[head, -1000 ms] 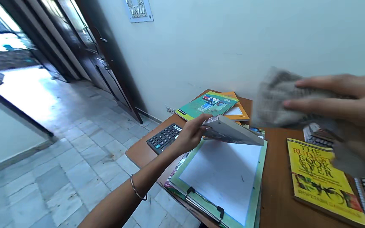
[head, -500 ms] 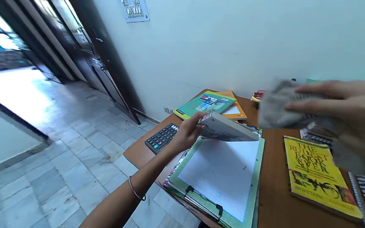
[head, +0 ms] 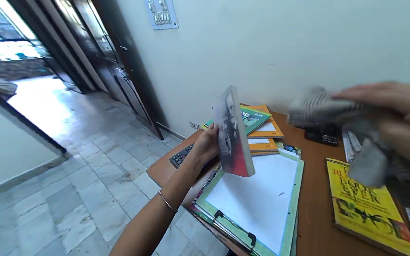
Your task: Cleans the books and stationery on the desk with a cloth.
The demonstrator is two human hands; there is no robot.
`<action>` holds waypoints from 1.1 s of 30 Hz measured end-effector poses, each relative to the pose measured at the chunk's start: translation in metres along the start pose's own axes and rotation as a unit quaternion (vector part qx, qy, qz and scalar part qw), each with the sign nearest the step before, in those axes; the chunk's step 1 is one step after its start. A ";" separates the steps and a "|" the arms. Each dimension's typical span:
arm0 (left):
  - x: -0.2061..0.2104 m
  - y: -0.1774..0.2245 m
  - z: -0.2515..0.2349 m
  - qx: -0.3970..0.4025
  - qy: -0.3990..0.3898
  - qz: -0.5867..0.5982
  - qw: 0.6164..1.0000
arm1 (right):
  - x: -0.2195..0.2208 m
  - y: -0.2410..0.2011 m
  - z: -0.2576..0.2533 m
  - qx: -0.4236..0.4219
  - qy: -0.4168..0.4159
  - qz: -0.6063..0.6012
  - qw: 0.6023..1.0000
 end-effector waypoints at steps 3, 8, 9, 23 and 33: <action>0.013 -0.016 -0.004 -0.019 -0.066 0.028 0.997 | -0.014 -0.016 -0.025 0.020 0.104 -0.026 0.994; 0.048 -0.025 0.014 -0.044 -0.058 0.020 0.997 | 0.029 -0.040 -0.047 -0.008 0.083 -0.076 0.994; 0.049 -0.026 0.013 -0.041 -0.061 0.020 0.997 | 0.046 -0.048 -0.039 -0.036 0.038 -0.083 0.995; 0.056 0.018 0.049 0.353 -0.098 -0.284 0.886 | 0.047 0.062 0.073 0.118 -0.271 -0.036 0.955; 0.018 -0.049 0.066 0.125 -0.130 -0.039 0.983 | 0.067 0.058 0.062 0.136 -0.196 -0.046 0.970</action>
Point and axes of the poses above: each hand's wrist, its own z-axis away from the middle knuckle, its own x-axis out of the palm, y = z × x, the point moved 8 cm from there along -z, towards the middle knuckle, and after that the axes turned 6 degrees about -x, right-handed, at the moved point
